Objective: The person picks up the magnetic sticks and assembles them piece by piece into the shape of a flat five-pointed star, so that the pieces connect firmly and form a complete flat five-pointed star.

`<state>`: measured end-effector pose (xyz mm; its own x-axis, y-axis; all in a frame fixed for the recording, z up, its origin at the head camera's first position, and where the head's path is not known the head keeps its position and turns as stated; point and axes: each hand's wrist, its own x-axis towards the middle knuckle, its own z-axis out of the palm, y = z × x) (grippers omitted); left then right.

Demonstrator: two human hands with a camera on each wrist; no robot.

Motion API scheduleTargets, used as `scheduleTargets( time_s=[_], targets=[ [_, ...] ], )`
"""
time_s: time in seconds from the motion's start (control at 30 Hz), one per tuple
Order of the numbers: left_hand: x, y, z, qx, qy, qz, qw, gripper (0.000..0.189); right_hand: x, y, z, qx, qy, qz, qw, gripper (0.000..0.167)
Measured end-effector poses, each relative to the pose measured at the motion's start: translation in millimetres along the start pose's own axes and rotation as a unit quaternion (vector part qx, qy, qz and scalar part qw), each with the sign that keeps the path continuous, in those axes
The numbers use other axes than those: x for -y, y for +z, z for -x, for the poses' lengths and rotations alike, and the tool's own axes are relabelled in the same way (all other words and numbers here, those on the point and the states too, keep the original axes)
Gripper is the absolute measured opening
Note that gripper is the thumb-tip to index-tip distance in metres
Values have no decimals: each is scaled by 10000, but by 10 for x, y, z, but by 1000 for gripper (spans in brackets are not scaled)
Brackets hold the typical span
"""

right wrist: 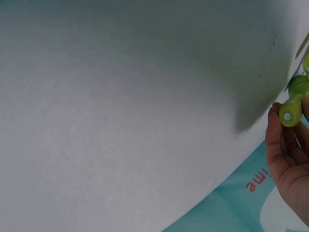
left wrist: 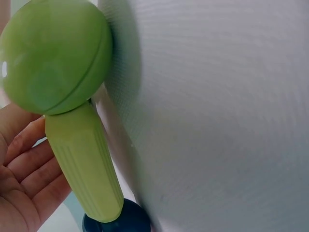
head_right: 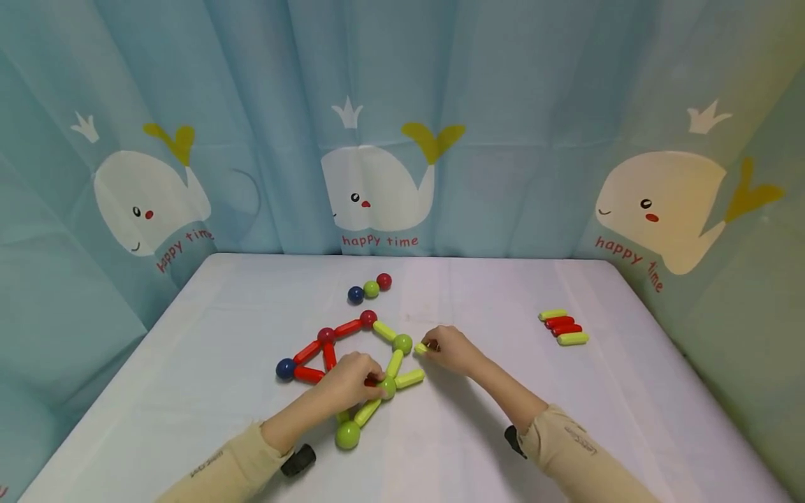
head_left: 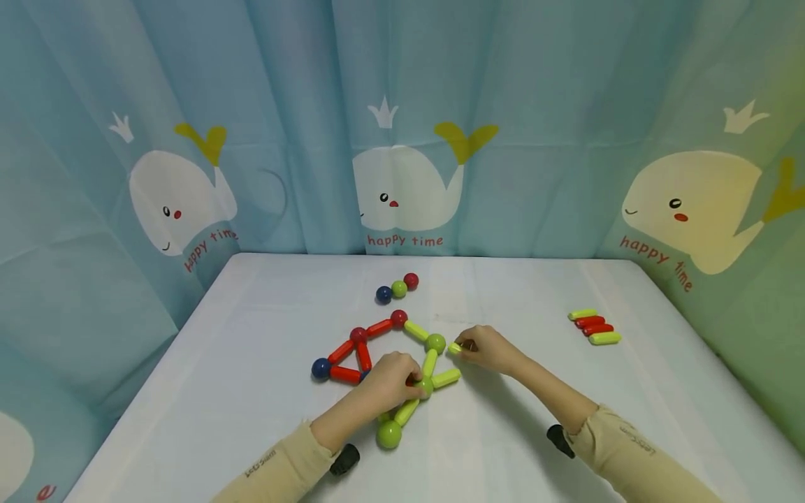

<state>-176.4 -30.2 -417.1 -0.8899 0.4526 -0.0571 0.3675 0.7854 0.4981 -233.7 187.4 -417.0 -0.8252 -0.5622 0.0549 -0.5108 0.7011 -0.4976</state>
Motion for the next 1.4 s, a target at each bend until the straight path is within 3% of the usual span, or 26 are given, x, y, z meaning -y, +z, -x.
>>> scheduleTargets(
  time_s=[0.33,0.6,0.77,1.07,1.2,1.4],
  targets=[
    [-6,-14,-17,-34,-5,-29,10000,19,18,14,-47,111,13,-189,9998,15],
    [41,-8,-41,-41,31,318,9995,18,20,16,-51,475,263,-811,9952,20],
    [71,-12,-42,42,41,443,9990,16,38,26,-47,548,460,-758,9945,21],
    [97,-4,-39,150,2,518,9985,15,26,22,-61,563,398,-714,9951,20],
    [86,-5,-39,210,-49,476,9986,14,19,-25,-137,344,276,-560,9975,16],
    [63,-28,-39,200,-93,353,9991,15,41,-78,-436,-468,-279,-158,9984,14]
  ],
)
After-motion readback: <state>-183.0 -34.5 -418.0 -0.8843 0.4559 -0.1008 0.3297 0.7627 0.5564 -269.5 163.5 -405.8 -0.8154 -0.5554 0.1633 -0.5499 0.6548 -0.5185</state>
